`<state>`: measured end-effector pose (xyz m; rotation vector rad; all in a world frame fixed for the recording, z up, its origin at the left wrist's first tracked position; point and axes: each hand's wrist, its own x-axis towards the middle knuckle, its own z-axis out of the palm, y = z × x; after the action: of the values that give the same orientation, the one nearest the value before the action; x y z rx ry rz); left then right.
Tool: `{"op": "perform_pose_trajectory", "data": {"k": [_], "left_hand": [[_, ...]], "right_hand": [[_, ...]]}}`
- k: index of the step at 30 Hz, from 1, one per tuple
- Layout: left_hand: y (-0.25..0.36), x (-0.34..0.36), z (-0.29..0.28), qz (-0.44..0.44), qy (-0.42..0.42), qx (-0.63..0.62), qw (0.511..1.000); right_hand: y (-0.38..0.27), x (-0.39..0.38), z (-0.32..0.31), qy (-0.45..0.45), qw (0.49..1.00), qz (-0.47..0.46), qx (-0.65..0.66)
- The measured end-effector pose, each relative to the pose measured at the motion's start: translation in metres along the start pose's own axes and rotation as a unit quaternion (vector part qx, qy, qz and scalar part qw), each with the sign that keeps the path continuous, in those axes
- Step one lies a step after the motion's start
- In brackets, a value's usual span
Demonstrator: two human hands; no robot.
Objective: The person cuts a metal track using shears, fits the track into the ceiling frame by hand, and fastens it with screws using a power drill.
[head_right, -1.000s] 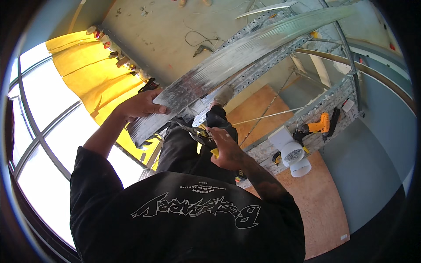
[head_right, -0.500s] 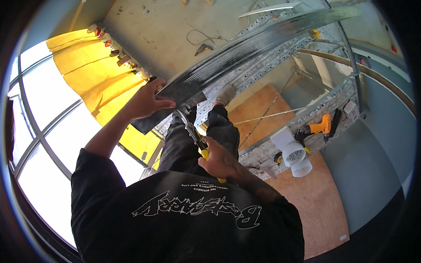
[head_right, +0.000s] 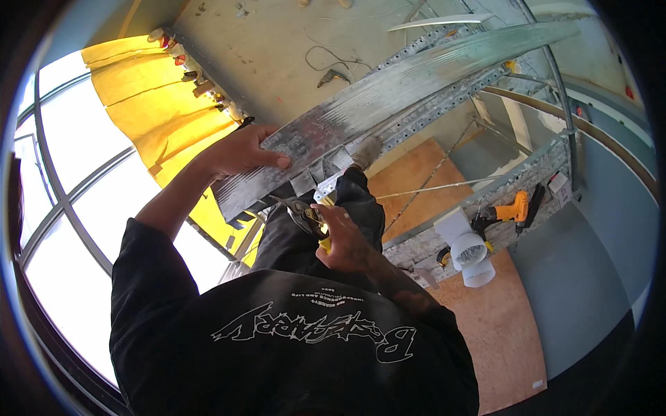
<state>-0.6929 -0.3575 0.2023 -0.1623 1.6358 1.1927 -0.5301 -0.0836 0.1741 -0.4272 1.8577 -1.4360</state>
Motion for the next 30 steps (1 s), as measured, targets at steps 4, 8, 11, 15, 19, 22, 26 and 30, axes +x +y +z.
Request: {"op": "perform_pose_trajectory", "data": {"k": [4,8,11,15,19,22,26,30], "left_hand": [[0.001,-0.002,0.000,0.033,0.104,0.170,0.979],[0.008,-0.009,0.008,-0.023,0.130,0.209,0.969],[-0.002,-0.004,0.003,-0.037,0.096,0.191,0.976],[-0.017,0.004,-0.006,-0.022,-0.006,0.042,0.999],[-0.008,0.001,-0.009,-0.042,-0.047,-0.050,0.997],[-0.007,0.002,-0.006,-0.067,-0.090,-0.122,0.986],[-0.009,0.004,-0.001,-0.075,-0.103,-0.151,0.980],[-0.008,0.004,0.001,-0.051,-0.061,-0.112,0.991]], "right_hand": [[-0.019,-0.015,0.005,-0.007,0.998,0.059,0.018],[-0.062,-0.014,-0.023,-0.103,0.969,0.224,0.026],[-0.063,-0.014,-0.026,-0.135,0.956,0.254,0.051],[-0.040,-0.020,-0.015,-0.126,0.975,0.178,0.040],[-0.001,-0.026,0.005,-0.097,0.993,0.068,0.025],[0.006,-0.023,0.014,-0.091,0.994,0.012,-0.060],[-0.007,-0.005,0.027,-0.066,0.996,-0.033,-0.042],[-0.016,0.005,0.034,-0.060,0.998,-0.027,-0.002]]}}
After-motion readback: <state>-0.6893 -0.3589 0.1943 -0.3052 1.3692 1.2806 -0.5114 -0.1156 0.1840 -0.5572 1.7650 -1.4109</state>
